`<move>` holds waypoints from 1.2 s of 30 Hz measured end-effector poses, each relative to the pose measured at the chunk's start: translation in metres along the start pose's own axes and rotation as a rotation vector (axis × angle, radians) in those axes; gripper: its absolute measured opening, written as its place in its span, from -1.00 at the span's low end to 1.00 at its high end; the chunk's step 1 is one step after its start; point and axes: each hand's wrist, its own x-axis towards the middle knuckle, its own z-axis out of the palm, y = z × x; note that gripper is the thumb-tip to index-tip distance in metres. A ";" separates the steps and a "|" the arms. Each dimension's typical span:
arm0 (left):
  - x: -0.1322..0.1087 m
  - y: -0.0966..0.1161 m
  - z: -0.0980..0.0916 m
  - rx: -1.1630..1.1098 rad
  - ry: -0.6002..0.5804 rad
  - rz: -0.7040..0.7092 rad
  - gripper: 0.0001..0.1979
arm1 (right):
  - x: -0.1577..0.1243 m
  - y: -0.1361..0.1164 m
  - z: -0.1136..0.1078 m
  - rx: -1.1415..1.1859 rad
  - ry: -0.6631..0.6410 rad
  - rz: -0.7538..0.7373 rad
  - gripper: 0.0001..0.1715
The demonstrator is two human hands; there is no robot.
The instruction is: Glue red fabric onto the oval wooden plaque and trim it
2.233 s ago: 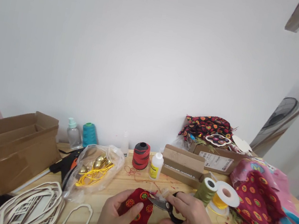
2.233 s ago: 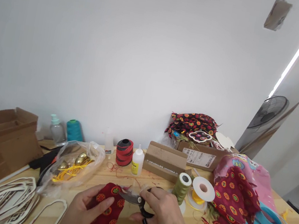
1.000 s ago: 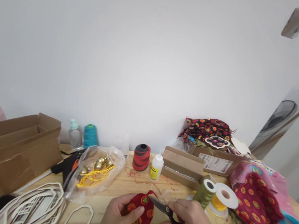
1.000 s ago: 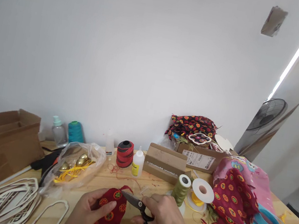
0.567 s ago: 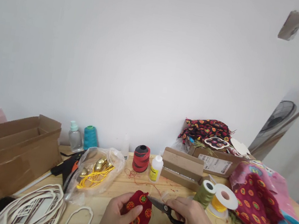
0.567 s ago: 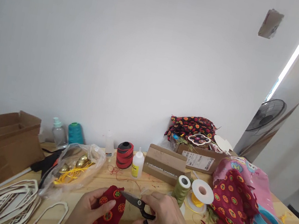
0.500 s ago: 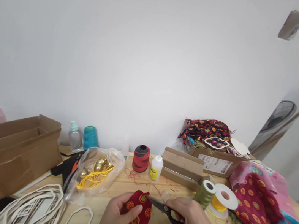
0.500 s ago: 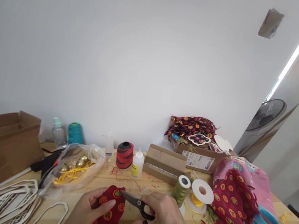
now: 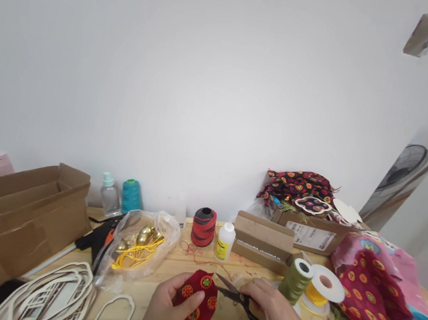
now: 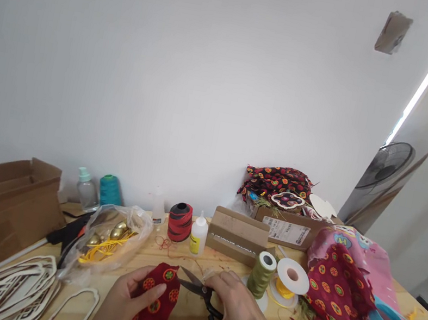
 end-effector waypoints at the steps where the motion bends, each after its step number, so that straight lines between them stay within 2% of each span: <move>1: 0.000 0.001 0.000 0.002 0.008 -0.001 -0.72 | 0.001 0.000 -0.001 -0.010 -0.008 0.012 -0.44; 4: -0.002 0.002 0.000 0.011 0.001 0.000 -0.72 | 0.003 -0.001 -0.001 -0.059 0.011 0.076 -0.59; 6: -0.005 0.003 0.001 0.024 -0.014 0.008 -0.73 | 0.004 -0.003 0.003 -0.044 0.075 0.068 -0.66; 11: -0.015 0.006 0.014 0.172 -0.028 0.066 -0.81 | 0.005 -0.013 0.019 0.057 0.337 -0.078 -0.77; 14: -0.020 0.006 0.024 0.234 -0.098 0.071 -0.82 | 0.006 -0.017 0.024 0.094 0.419 -0.169 -0.73; 16: -0.021 0.004 0.026 0.248 -0.083 0.084 -0.82 | 0.006 -0.016 0.024 0.090 0.433 -0.177 -0.73; 20: -0.018 0.003 0.021 0.170 0.065 0.062 -0.75 | 0.005 -0.009 0.017 0.046 0.415 -0.068 -0.72; 23: -0.015 0.005 0.015 0.092 0.048 0.019 -0.69 | 0.005 -0.005 0.012 -0.004 0.342 -0.048 -0.68; 28: -0.019 0.013 0.016 0.168 0.055 0.091 -0.77 | 0.005 -0.004 0.011 -0.163 0.270 -0.090 -0.65; 33: -0.023 0.016 0.022 0.278 -0.028 0.255 -0.85 | 0.005 -0.001 0.011 -0.356 0.305 -0.197 -0.74; 36: -0.024 0.016 0.023 0.307 -0.018 0.249 -0.87 | 0.004 0.001 0.011 -0.432 0.320 -0.239 -0.78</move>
